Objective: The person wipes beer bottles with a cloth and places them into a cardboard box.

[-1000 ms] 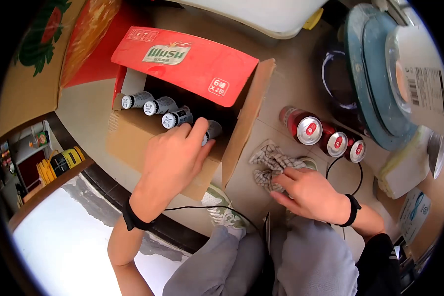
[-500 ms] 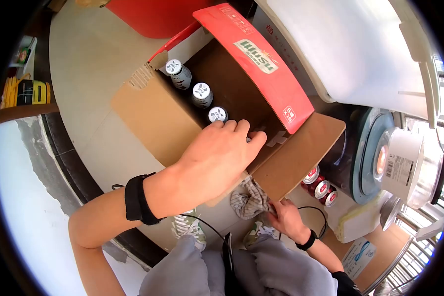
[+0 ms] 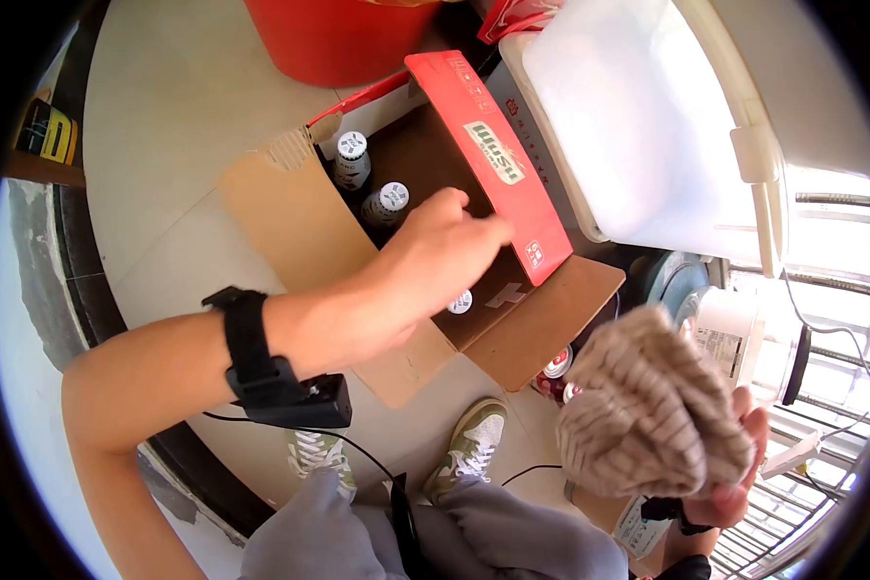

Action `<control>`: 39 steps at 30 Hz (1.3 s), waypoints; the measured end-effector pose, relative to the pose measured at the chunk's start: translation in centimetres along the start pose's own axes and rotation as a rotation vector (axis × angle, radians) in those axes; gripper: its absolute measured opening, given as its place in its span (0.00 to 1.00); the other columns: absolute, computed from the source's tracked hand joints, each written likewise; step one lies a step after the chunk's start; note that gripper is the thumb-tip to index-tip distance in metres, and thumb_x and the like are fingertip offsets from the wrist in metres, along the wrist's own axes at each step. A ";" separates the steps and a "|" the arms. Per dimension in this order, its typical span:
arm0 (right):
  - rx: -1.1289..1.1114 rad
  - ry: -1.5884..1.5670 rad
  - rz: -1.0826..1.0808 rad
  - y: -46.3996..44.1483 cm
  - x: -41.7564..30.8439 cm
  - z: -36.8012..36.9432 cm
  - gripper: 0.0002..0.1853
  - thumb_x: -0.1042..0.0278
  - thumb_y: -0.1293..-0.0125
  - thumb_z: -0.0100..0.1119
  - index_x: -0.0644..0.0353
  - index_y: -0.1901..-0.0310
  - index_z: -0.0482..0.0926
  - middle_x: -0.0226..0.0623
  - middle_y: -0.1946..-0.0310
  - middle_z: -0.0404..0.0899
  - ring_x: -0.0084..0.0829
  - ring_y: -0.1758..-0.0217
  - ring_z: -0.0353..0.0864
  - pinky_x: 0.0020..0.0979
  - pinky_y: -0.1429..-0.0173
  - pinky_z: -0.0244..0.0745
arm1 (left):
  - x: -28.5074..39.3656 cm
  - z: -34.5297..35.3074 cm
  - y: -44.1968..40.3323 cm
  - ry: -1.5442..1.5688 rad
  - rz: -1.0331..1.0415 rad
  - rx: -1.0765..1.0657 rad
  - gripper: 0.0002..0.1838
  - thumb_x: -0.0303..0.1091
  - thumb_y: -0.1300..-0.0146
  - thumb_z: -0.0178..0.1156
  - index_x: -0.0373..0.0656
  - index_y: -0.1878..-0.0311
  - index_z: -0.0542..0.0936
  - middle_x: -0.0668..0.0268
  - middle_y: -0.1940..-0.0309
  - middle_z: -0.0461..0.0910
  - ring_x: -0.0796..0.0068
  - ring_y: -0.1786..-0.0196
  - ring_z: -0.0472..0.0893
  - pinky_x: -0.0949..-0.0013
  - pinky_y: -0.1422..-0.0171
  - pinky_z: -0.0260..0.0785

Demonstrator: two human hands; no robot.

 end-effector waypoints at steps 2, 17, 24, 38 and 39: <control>-0.204 0.044 -0.054 -2.8 -2.3 0.8 0.46 0.56 0.42 0.63 0.62 0.25 0.53 0.54 0.29 0.58 0.51 0.25 0.57 0.54 0.22 0.54 | 0.0 -1.0 -1.3 0.103 0.097 0.089 0.31 0.47 0.34 0.56 0.34 0.35 0.68 0.59 0.37 0.69 0.65 0.31 0.66 0.64 0.27 0.58; -0.285 0.495 -0.187 -25.5 5.9 25.7 0.29 0.83 0.39 0.47 0.63 0.33 0.68 0.45 0.44 0.77 0.31 0.43 0.77 0.29 0.38 0.71 | 2.8 -2.5 -4.8 0.746 0.143 0.169 0.29 0.52 0.31 0.42 0.44 0.35 0.68 0.64 0.36 0.71 0.65 0.35 0.71 0.54 0.29 0.59; -0.766 1.177 -0.339 -27.7 13.7 27.2 0.35 0.73 0.36 0.49 0.67 0.27 0.57 0.69 0.45 0.71 0.58 0.39 0.73 0.42 0.33 0.67 | 2.6 -3.1 -4.2 0.888 0.249 0.225 0.36 0.60 0.30 0.39 0.39 0.33 0.68 0.61 0.41 0.73 0.72 0.43 0.71 0.67 0.36 0.60; -0.831 1.544 -0.273 -21.4 12.2 21.8 0.36 0.78 0.36 0.49 0.76 0.28 0.49 0.69 0.58 0.76 0.64 0.59 0.80 0.53 0.55 0.75 | 2.3 -3.9 -4.0 0.875 0.162 0.389 0.34 0.59 0.31 0.39 0.38 0.37 0.71 0.62 0.42 0.74 0.70 0.44 0.72 0.64 0.38 0.62; -0.831 1.566 -0.245 -21.3 12.1 21.8 0.37 0.77 0.38 0.52 0.77 0.29 0.49 0.70 0.58 0.76 0.65 0.59 0.81 0.53 0.57 0.77 | 2.6 -3.8 -3.6 0.862 0.161 0.407 0.34 0.58 0.31 0.39 0.38 0.38 0.71 0.62 0.42 0.74 0.70 0.44 0.72 0.64 0.38 0.62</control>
Point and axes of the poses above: each hand's wrist, its own y-axis away from the middle knuckle, its own z-axis out of the palm, x = y × z, the point moved 5 cm from there along -y, towards the middle knuckle
